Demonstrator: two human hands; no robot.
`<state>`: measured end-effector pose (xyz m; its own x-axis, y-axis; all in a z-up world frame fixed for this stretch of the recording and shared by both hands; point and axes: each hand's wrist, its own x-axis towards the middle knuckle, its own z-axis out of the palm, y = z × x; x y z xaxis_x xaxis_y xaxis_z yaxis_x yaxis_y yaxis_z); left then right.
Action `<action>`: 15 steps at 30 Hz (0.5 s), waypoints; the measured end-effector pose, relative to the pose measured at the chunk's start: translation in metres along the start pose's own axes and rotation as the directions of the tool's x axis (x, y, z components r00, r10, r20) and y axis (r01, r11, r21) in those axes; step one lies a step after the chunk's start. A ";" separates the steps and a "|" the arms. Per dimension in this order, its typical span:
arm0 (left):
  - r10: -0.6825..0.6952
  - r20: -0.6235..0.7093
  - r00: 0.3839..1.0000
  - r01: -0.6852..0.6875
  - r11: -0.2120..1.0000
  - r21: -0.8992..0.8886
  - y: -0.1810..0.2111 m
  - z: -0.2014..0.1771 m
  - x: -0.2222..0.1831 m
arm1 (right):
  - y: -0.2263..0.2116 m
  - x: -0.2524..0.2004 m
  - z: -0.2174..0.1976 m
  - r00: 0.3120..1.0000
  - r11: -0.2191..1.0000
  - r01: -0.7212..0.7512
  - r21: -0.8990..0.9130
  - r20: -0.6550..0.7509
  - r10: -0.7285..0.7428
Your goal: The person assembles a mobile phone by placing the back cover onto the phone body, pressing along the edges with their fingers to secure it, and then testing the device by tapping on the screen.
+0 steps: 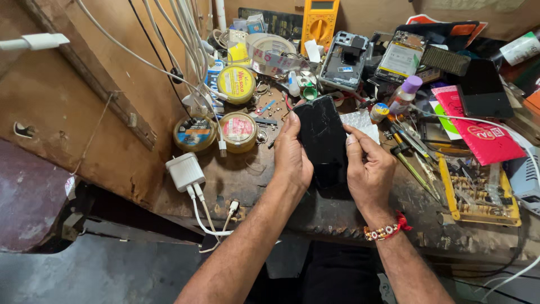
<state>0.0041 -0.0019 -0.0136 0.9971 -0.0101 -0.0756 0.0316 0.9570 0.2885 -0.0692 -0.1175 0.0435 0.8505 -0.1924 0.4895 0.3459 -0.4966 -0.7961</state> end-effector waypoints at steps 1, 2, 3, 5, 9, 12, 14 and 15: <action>-0.003 0.010 1.000 0.003 1.000 -0.004 0.000 0.000 0.000 | 0.000 0.000 0.000 1.000 1.000 0.013 0.008 -0.001 -0.013; -0.006 0.019 1.000 0.006 1.000 -0.008 0.000 -0.001 0.001 | 0.001 0.000 0.000 1.000 1.000 0.025 0.016 -0.002 -0.025; -0.009 0.026 1.000 0.009 1.000 -0.012 0.000 -0.002 0.000 | 0.001 0.000 0.000 0.999 0.999 0.036 0.024 -0.001 -0.036; -0.003 0.025 1.000 0.004 1.000 -0.016 -0.001 -0.003 0.000 | 0.003 0.000 0.000 0.999 0.999 0.038 0.016 -0.002 -0.038; -0.002 0.010 1.000 0.002 1.000 -0.019 -0.001 -0.002 0.001 | 0.002 -0.001 0.000 1.000 1.000 0.028 0.012 0.000 -0.028; 0.010 -0.010 1.000 -0.010 1.000 0.002 0.001 0.000 -0.001 | 0.000 0.000 -0.001 1.000 1.000 0.023 -0.008 -0.003 -0.023; -0.010 -0.023 1.000 0.010 1.000 -0.002 0.001 0.001 -0.002 | 0.000 -0.001 0.000 1.000 1.000 0.028 -0.005 -0.005 -0.028; -0.021 -0.029 0.999 0.021 1.000 -0.005 0.001 0.002 -0.001 | 0.000 -0.001 0.000 1.000 1.000 0.031 -0.003 -0.007 -0.031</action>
<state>0.0027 -0.0011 -0.0115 0.9937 -0.0222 -0.1096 0.0526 0.9578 0.2825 -0.0703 -0.1176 0.0434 0.8368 -0.1828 0.5160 0.3704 -0.5050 -0.7796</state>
